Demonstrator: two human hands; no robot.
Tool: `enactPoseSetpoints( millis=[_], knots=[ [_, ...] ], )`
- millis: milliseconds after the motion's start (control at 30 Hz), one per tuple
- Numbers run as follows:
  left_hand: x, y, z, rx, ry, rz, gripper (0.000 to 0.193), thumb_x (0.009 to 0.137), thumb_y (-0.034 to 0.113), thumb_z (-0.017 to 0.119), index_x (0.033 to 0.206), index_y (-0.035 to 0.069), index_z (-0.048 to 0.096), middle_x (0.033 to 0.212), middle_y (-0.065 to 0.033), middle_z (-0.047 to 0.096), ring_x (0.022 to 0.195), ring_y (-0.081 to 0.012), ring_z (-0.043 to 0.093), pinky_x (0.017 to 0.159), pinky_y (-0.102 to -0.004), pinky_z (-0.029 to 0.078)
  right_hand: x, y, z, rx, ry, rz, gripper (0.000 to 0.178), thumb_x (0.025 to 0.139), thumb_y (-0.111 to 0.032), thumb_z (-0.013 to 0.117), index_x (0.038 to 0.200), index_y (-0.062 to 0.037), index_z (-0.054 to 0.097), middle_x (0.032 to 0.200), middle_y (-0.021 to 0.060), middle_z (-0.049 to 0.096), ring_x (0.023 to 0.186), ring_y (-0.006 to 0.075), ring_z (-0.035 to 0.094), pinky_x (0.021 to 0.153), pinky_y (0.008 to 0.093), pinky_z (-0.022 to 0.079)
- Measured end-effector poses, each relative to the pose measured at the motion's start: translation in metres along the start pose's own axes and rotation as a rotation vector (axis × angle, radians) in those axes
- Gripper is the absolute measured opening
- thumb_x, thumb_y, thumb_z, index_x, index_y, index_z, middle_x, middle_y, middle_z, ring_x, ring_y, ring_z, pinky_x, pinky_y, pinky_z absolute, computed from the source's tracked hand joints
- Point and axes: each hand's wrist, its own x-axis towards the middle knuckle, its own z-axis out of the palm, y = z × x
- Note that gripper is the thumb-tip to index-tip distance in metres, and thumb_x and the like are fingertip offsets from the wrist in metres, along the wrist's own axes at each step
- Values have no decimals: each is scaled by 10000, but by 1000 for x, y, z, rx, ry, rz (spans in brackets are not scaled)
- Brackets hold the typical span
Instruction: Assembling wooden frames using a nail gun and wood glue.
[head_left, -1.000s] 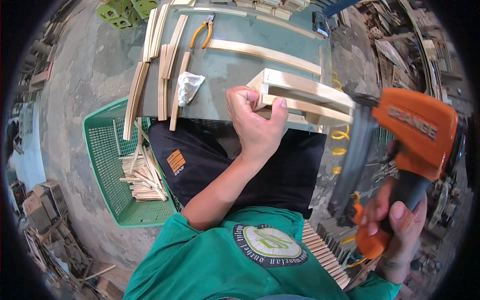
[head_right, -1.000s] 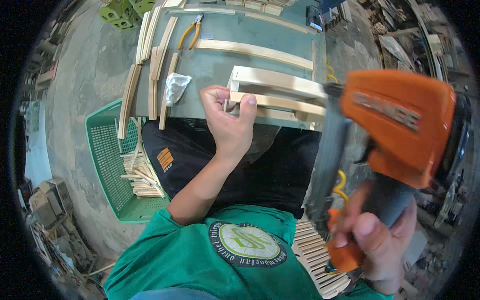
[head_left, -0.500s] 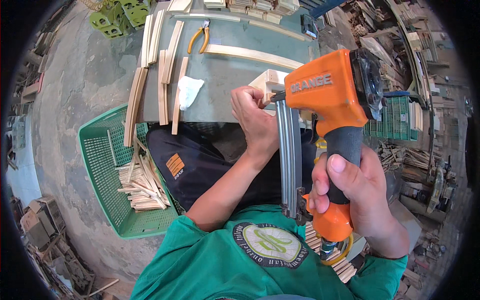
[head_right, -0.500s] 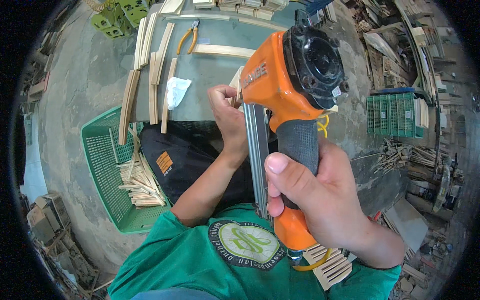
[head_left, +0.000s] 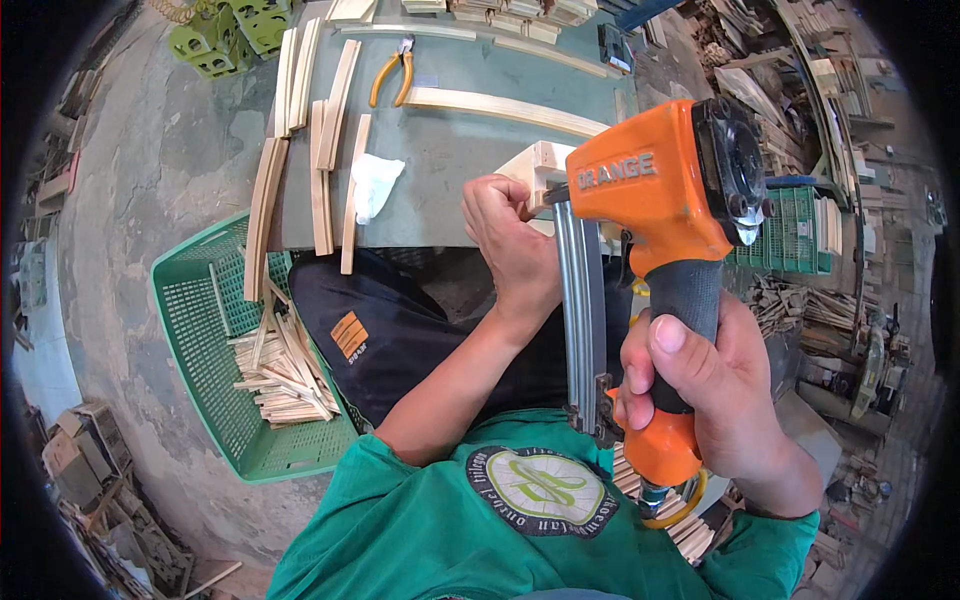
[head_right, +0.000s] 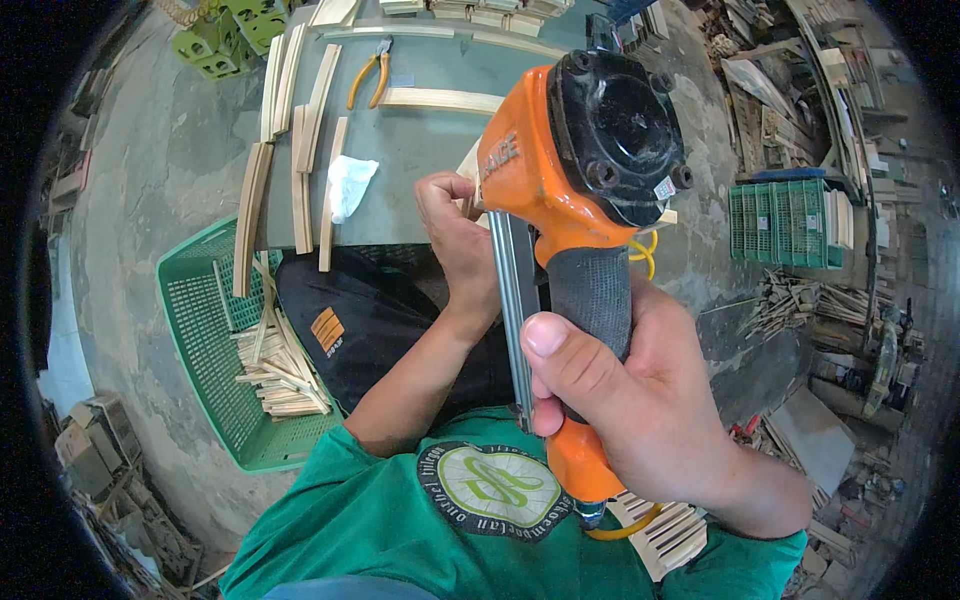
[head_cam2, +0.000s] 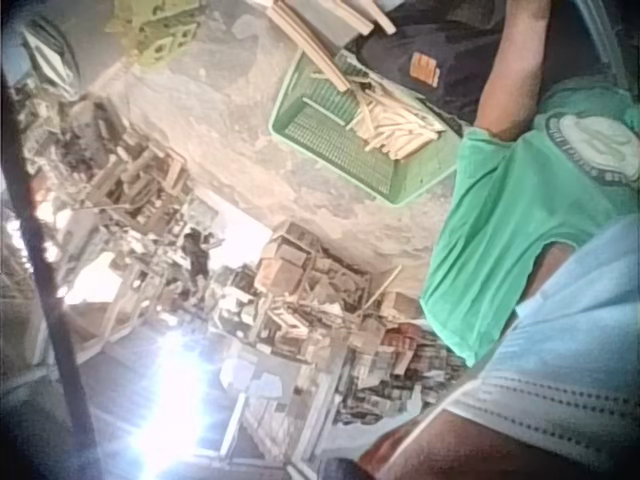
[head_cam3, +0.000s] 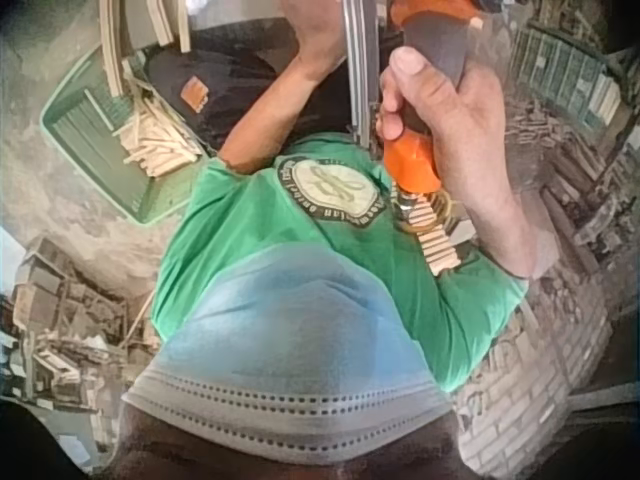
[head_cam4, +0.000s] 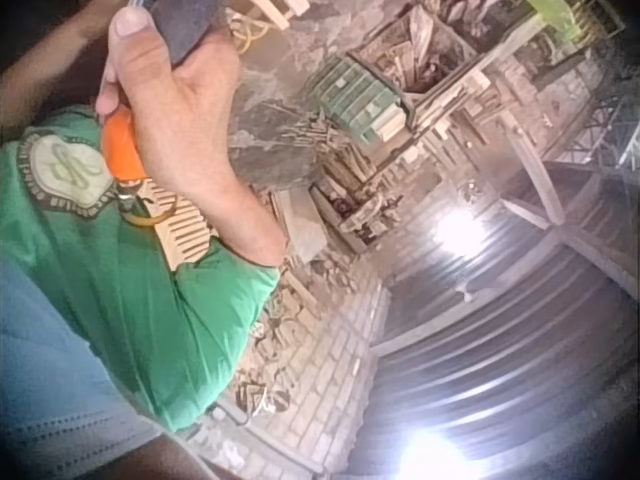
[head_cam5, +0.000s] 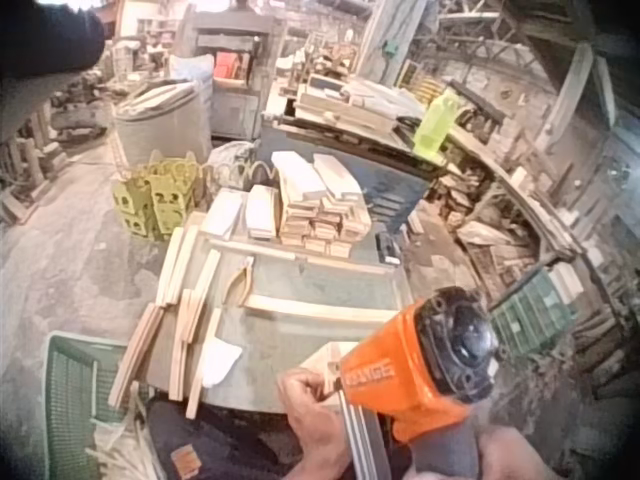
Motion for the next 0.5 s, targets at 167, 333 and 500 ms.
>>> enactPoseSetpoints(
  millis=[167, 333, 500],
  knots=[
    [0, -2, 2, -68, 13, 4, 530, 759, 138, 875, 1040, 35, 437, 1089, -90, 442, 1000, -207, 501, 799, -330, 511, 0, -3, 1, -22, -9, 2, 311, 1032, -285, 661, 959, -11, 534, 749, 40, 597, 623, 110, 598, 592, 264, 500],
    [1, -1, 3, -62, 32, 11, 532, 758, 228, 868, 988, 43, 425, 1027, -89, 426, 936, -233, 461, 797, -363, 430, 0, -5, -1, -76, -31, 17, 303, 1039, -283, 649, 966, -14, 529, 763, 45, 594, 632, 113, 603, 589, 265, 502],
    [4, 1, 3, -82, 56, 7, 541, 771, 308, 858, 937, 52, 410, 960, -88, 411, 874, -259, 420, 800, -392, 347, -11, -11, -7, -13, 43, -28, 351, 1002, -301, 694, 1036, 6, 526, 789, 59, 615, 634, 127, 618, 581, 269, 512]
  ],
)
